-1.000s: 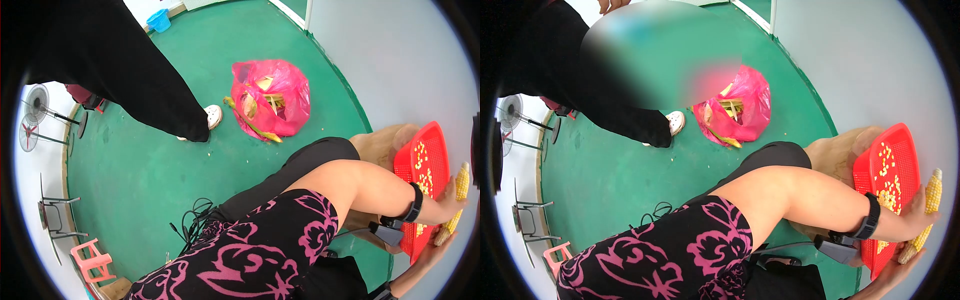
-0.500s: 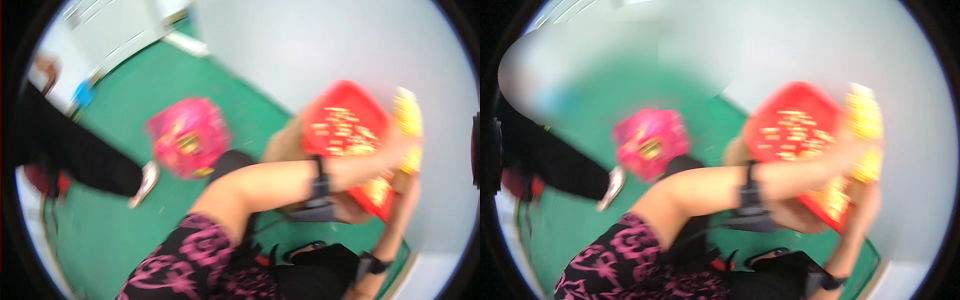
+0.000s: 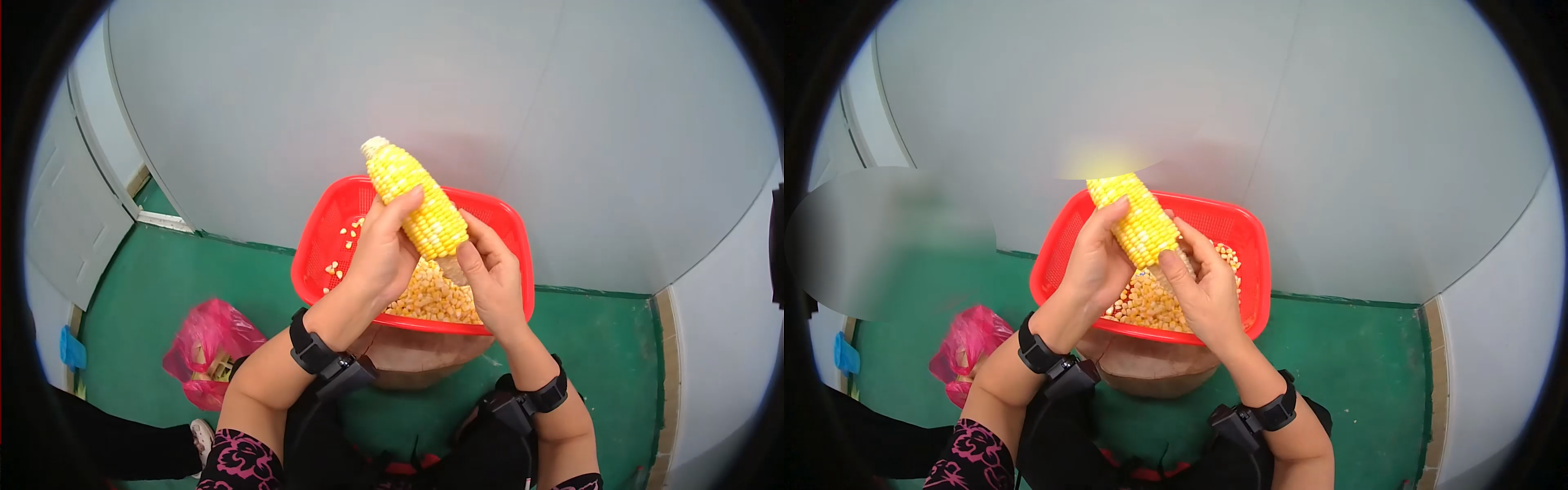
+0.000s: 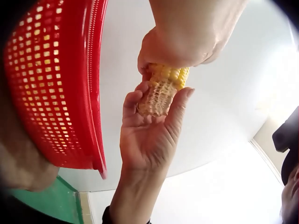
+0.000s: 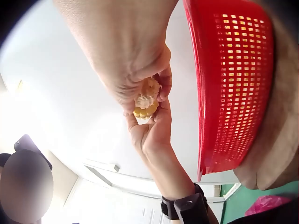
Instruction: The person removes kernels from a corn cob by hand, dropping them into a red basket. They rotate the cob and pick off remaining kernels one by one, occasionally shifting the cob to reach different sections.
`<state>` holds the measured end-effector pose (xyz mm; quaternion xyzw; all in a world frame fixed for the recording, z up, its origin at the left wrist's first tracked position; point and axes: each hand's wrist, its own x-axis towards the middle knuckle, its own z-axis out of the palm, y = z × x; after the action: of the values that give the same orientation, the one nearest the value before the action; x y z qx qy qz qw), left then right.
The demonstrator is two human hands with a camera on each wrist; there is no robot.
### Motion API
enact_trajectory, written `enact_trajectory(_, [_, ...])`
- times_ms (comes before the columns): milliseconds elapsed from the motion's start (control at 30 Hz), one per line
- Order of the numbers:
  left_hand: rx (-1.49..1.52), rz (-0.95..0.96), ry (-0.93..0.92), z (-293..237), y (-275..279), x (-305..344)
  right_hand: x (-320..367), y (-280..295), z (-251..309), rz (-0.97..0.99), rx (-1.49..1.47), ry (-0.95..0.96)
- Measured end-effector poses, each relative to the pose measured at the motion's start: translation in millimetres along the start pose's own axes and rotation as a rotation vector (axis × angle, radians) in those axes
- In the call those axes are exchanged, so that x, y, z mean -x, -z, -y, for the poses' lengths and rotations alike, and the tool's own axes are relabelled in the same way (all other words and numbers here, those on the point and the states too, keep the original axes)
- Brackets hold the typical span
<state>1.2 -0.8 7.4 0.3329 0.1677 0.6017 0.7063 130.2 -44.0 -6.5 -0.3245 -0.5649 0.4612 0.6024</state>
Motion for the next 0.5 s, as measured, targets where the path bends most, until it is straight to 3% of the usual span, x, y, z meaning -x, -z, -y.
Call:
enact_trajectory(233, [0.026,-0.116,-0.025,5,9,8,6,-5,2,-0.018,-0.27,-0.258])
enact_trajectory(500, [-0.037,-0.125,-0.088,12,11,7,7,-12,-12,-0.05,-0.194,-0.159])
